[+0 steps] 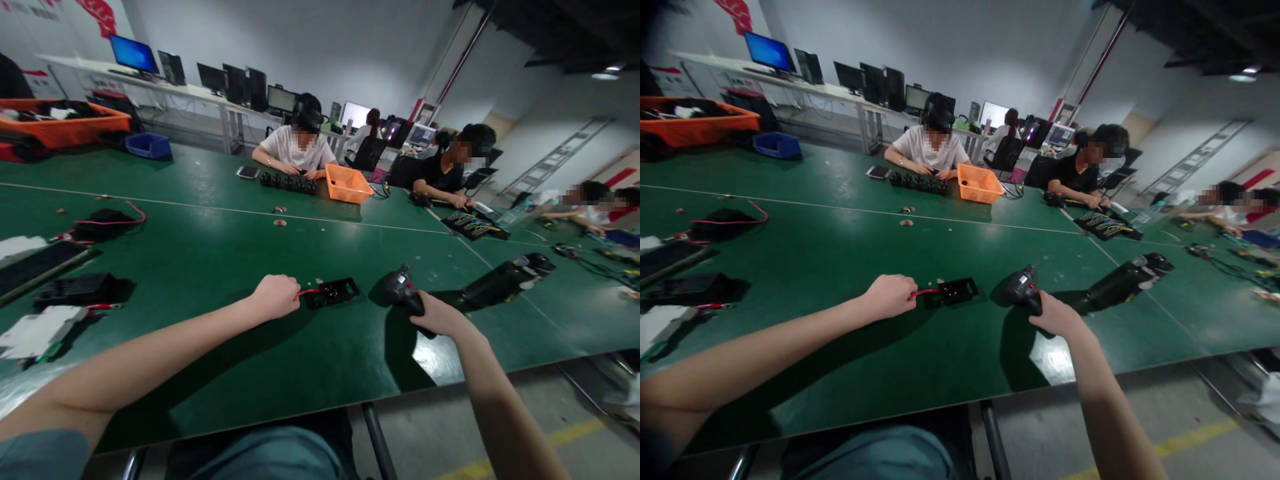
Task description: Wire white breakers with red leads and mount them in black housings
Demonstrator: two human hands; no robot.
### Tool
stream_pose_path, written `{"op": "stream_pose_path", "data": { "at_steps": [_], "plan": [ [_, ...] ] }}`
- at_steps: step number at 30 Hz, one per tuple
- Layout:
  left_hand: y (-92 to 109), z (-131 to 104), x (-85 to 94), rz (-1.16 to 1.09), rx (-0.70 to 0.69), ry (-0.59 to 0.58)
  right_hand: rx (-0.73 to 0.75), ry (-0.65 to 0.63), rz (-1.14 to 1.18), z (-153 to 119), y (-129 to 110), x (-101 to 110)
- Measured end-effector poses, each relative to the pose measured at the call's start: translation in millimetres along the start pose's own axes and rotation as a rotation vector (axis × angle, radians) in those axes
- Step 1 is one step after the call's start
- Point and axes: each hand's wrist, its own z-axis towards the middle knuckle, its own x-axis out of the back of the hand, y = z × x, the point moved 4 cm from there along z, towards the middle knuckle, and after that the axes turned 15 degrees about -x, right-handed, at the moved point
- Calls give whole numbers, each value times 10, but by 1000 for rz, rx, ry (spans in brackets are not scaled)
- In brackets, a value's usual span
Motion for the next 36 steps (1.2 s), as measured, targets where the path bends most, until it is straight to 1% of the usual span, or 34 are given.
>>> {"op": "stream_pose_path", "data": {
  "at_steps": [3, 7, 10, 16, 18, 20, 24, 27, 29, 31, 33, 35, 36],
  "plan": [
    [-2, 2, 13, -21, 7, -1, 1, 24, -98, 92, -79, -89],
    [-5, -6, 33, -43, 19, 5, -85, 46, -169, 226, -162, -162],
    [-8, -9, 38, -58, 19, 7, -136, 31, -136, 274, -149, -197],
    [-21, -2, 37, -92, 29, -6, -131, 19, -11, 271, -45, -155],
    [-26, 0, 33, -99, 27, -10, -124, -5, 75, 238, -24, -124],
    [-33, 2, 30, -97, 23, -9, -103, -30, 216, 170, -29, -98],
    [-51, 10, 27, -118, 21, -8, -95, -116, 633, -57, -128, -88],
    [-52, 18, 30, -135, 20, -13, -87, -230, 877, -206, -316, -125],
    [-48, 22, 28, -129, 23, -21, -52, -292, 1013, -241, -477, -145],
    [-44, 24, 22, -123, 28, -28, 9, -344, 1137, -216, -643, -159],
    [-39, 25, 16, -118, 27, -31, 110, -402, 1228, -157, -810, -167],
    [-36, 27, 11, -102, 27, -30, 200, -464, 1268, -96, -959, -183],
    [-34, 28, 10, -92, 29, -30, 221, -492, 1271, -71, -1020, -198]
  ]
}}
